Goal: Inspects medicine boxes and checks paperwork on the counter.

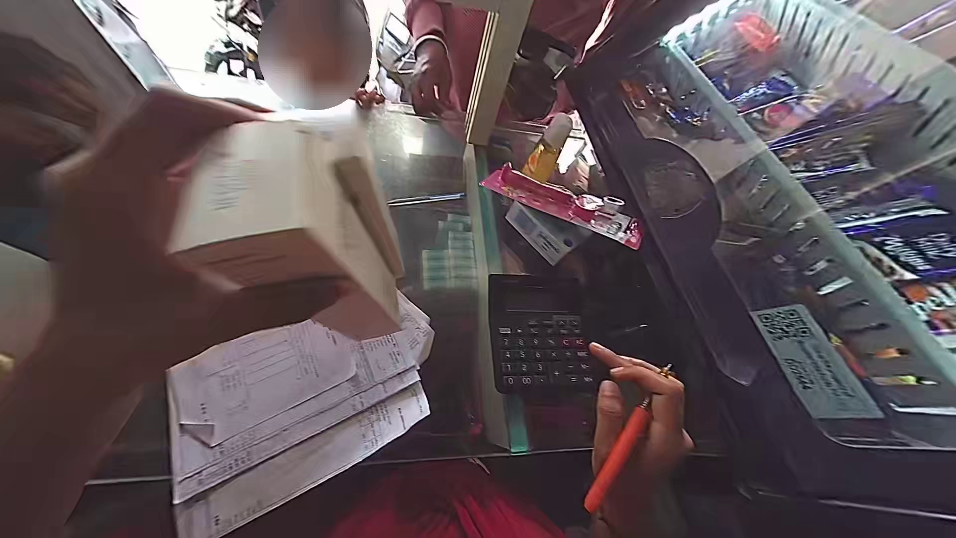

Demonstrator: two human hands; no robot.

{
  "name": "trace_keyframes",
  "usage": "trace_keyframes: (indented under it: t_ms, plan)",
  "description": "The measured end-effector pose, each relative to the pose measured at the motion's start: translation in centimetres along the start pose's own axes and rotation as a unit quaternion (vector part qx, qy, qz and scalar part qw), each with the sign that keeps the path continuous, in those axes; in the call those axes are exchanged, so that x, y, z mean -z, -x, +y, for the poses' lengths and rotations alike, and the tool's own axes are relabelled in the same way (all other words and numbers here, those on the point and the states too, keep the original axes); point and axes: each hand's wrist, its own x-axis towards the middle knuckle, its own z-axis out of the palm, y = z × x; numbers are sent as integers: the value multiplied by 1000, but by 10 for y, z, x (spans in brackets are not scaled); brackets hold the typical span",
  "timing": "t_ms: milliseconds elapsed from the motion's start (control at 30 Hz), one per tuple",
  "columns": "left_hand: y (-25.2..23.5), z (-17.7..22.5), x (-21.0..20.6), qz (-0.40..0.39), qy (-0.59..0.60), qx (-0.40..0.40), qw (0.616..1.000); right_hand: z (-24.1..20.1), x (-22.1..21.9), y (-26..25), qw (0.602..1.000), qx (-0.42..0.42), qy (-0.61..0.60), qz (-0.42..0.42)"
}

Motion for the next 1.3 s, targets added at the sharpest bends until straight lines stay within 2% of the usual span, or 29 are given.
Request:
trace_keyframes:
  t_ms: [133, 233, 300, 367, 433, 500, 567, 633, 700, 733, 867, 1000, 1067, 1167, 1233, 1300]
  plan:
    - [-37, 39, -71, -2, 19, 83, 996, 6, 3, 10, 1000, -21, -1, -8]
    - [-43, 28, -90, 5, 24, 96, 995, 9, 1, 14, 1000, -19, -8, -3]
    - [-42, 26, -92, 27, -20, 110, 993, 10, 0, 16, 1000, -18, -5, 4]
    - [-38, 30, -90, 66, -73, 69, 993, 11, -1, 15, 1000, -13, -5, 6]
    - [-30, 37, -89, 113, -64, 14, 991, 12, -3, 15, 1000, -11, -22, 14]
    - [-24, 47, -89, 129, 20, 12, 991, 12, -3, 15, 999, -13, -44, 19]
    - [-24, 55, -91, 119, 164, 78, 976, 12, -2, 15, 998, -13, -57, 21]
    - [-23, 59, -96, 115, 305, 169, 930, 10, -1, 15, 999, -4, -48, 18]
    - [-18, 62, -101, 104, 385, 191, 897, 1, 2, 11, 999, 16, -34, -1]
    - [-15, 64, -103, 92, 392, 170, 899, -7, 3, 9, 999, 23, -45, -18]
    - [-3, 72, -106, 27, 331, -2, 943, -38, -9, -1, 981, 48, -122, -144]
    - [6, 77, -113, 11, 262, -113, 958, -52, -34, -8, 979, 90, -94, -158]
    - [8, 78, -114, 22, 236, -124, 964, -52, -41, -9, 979, 100, -91, -155]
    - [8, 81, -110, 32, 270, -84, 959, -53, -46, -10, 978, 89, -103, -157]
    - [7, 84, -110, 55, 329, -21, 942, -51, -46, -11, 970, 74, -150, -178]
    - [6, 86, -112, 65, 404, 61, 911, -54, -44, -11, 950, 41, -233, -205]
